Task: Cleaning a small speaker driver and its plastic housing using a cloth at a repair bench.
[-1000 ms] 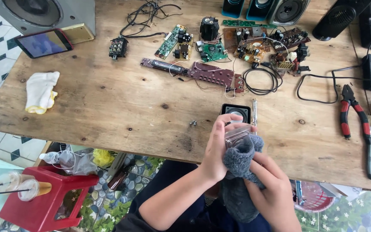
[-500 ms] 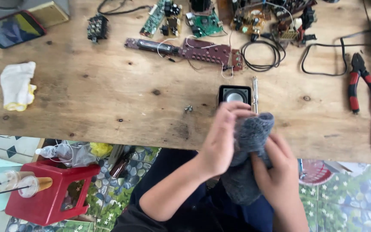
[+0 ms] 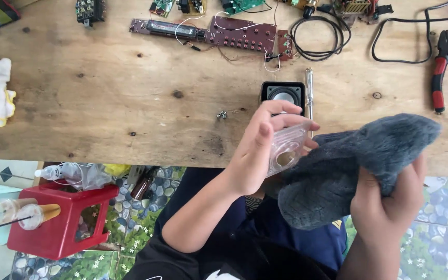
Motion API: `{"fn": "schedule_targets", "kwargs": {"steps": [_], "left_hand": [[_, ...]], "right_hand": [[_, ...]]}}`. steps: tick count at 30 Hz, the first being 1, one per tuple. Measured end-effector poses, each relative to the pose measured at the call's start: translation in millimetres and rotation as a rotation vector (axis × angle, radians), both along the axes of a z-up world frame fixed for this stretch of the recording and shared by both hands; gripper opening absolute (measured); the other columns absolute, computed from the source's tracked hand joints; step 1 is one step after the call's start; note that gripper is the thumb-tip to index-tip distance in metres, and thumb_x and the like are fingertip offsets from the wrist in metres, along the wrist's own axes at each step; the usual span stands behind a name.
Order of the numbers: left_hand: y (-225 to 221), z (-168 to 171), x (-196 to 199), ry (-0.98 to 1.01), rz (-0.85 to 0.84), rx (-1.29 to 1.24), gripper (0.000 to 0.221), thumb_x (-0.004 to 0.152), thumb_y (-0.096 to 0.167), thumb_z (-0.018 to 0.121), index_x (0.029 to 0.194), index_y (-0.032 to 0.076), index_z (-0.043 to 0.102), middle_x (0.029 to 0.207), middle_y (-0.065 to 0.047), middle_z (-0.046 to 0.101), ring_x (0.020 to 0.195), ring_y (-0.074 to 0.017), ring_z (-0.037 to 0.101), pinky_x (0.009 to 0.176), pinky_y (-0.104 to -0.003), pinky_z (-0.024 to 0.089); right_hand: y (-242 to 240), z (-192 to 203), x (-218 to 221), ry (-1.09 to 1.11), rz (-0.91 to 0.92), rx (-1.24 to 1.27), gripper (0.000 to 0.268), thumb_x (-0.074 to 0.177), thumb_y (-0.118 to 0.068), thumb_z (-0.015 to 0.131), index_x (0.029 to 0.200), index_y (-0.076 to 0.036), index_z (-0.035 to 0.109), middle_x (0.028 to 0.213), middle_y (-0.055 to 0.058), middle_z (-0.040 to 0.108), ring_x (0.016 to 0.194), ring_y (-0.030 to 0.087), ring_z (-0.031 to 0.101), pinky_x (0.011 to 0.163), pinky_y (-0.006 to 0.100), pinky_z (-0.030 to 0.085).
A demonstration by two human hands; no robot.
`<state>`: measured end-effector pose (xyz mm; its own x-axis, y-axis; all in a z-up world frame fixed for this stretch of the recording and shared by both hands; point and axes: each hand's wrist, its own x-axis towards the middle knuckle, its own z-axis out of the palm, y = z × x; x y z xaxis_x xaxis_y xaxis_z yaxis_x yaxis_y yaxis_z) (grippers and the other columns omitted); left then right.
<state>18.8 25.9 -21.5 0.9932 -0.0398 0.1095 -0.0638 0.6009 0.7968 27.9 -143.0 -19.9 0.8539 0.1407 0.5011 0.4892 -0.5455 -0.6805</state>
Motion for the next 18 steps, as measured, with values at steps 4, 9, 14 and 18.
{"fn": "schedule_targets", "kwargs": {"steps": [4,9,14,18], "left_hand": [[1,5,1,-0.052,0.056,0.257,0.062,0.08,0.056,0.036,0.109,0.002,0.038,0.104,-0.012,0.049,0.097,-0.0165,0.05,0.081,-0.027,0.043],[19,4,5,0.057,0.029,0.233,0.052,0.08,0.048,0.038,0.106,0.003,0.036,0.097,-0.018,0.054,0.086,-0.0201,0.055,0.073,-0.028,0.047],[17,20,-1,0.075,0.003,0.256,0.054,0.078,0.048,0.036,0.106,0.002,0.036,0.097,-0.018,0.054,0.078,-0.0201,0.058,0.065,-0.026,0.05],[-1,12,-4,-0.018,0.081,0.329,0.057,0.081,0.053,0.033,0.103,0.002,0.044,0.093,-0.008,0.05,0.083,-0.0109,0.049,0.072,-0.022,0.041]], "right_hand": [[12,2,1,0.077,0.406,-0.137,0.023,0.076,0.007,0.038,0.097,0.004,0.049,0.112,0.022,0.045,0.103,0.034,0.048,0.088,0.037,0.037],[12,4,-2,0.077,0.439,-0.425,0.047,0.065,0.009,0.04,0.106,-0.009,0.053,0.121,0.005,0.049,0.102,0.022,0.054,0.071,0.031,0.046],[12,11,-13,0.009,0.355,-0.132,0.035,0.071,0.009,0.034,0.102,0.006,0.05,0.114,0.023,0.048,0.101,0.034,0.052,0.084,0.036,0.04],[21,2,-12,0.032,0.513,-0.219,0.045,0.069,0.008,0.036,0.113,0.002,0.044,0.125,0.021,0.04,0.113,0.036,0.045,0.09,0.036,0.039]]}}
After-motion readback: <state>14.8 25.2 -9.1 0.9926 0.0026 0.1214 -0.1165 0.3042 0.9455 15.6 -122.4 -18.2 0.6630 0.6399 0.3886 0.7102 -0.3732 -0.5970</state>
